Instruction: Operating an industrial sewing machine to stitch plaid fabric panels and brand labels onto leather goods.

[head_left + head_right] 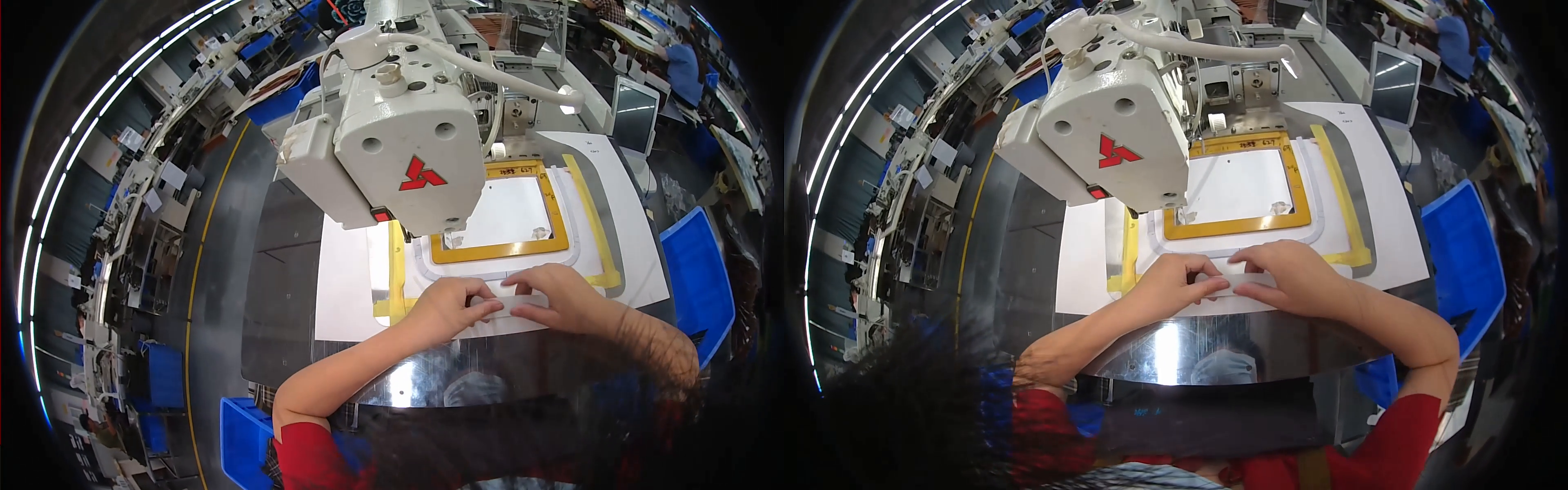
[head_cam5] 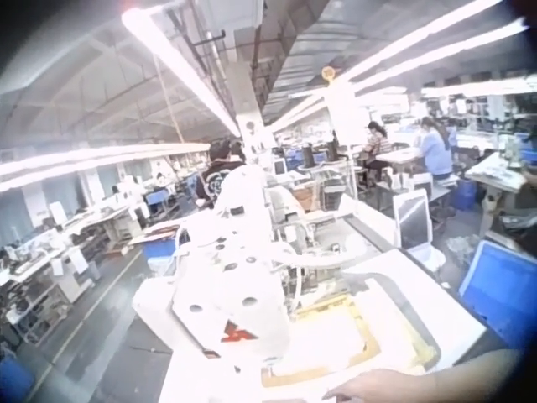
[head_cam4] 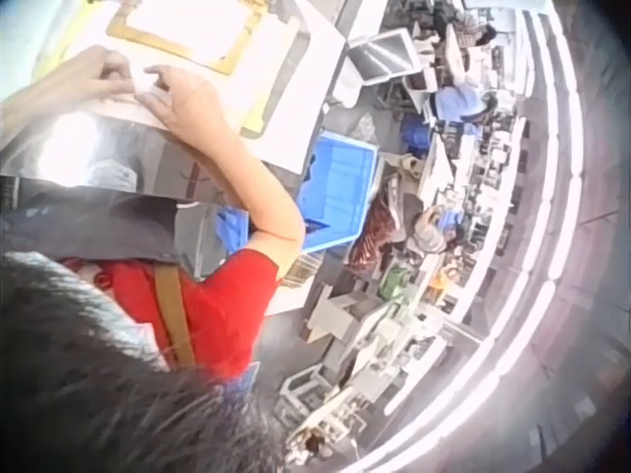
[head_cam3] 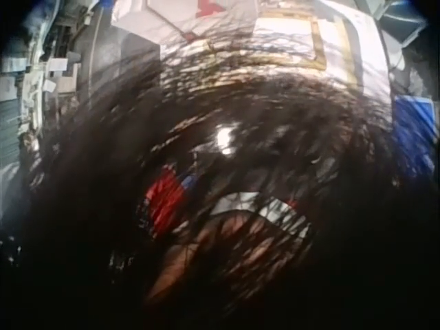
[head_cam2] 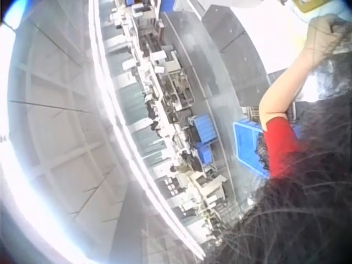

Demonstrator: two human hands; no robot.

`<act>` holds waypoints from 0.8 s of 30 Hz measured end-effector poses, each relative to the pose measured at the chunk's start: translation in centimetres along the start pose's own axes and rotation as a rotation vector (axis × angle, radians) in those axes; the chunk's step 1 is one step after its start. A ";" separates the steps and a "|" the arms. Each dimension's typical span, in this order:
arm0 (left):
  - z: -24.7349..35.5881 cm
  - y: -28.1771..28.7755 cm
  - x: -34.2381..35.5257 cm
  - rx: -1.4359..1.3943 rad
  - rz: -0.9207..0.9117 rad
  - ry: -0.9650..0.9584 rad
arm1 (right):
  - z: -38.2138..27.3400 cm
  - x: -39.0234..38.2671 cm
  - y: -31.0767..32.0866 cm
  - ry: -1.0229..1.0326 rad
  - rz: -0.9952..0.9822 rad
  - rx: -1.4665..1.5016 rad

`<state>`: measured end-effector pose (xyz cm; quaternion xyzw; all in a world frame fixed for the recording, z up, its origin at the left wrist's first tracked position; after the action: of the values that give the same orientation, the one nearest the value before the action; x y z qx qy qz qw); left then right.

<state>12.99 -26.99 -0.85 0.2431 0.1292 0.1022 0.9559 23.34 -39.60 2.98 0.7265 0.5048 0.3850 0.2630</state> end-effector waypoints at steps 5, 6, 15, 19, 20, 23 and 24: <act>-3.3 4.9 0.5 0.185 0.527 -0.111 | 3.5 4.0 -2.5 -0.269 -0.124 0.102; -4.5 5.1 0.9 0.192 0.533 -0.105 | 3.7 4.7 -2.8 -0.260 -0.126 0.109; -5.1 5.4 2.5 0.001 0.351 0.072 | 5.5 5.3 -2.6 -0.380 -0.222 0.063; -6.2 8.8 0.3 0.186 0.642 -0.008 | 5.6 7.6 -2.7 -0.421 -0.179 0.065; -6.2 8.6 0.1 0.187 0.636 -0.006 | 5.8 8.2 -2.9 -0.465 -0.181 0.058; -3.4 7.4 -1.0 0.495 0.596 -0.163 | 7.3 9.9 -3.8 -0.384 -0.120 -0.010; -3.4 6.8 -1.5 0.496 0.593 -0.161 | 7.2 10.3 -4.1 -0.367 -0.118 -0.021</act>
<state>9.67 -20.04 -0.10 0.5007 -0.0013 0.3203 0.8041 29.13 -28.48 -1.27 0.7509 0.4861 0.2353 0.3800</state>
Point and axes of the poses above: each hand's wrist, its own x-axis towards the middle knuckle, its own y-axis out of the back of the hand, z = x × y, the point moved 6 cm from there along x, towards the middle knuckle, and after that the axes turned 7 degrees about z, right-handed, at the moved point
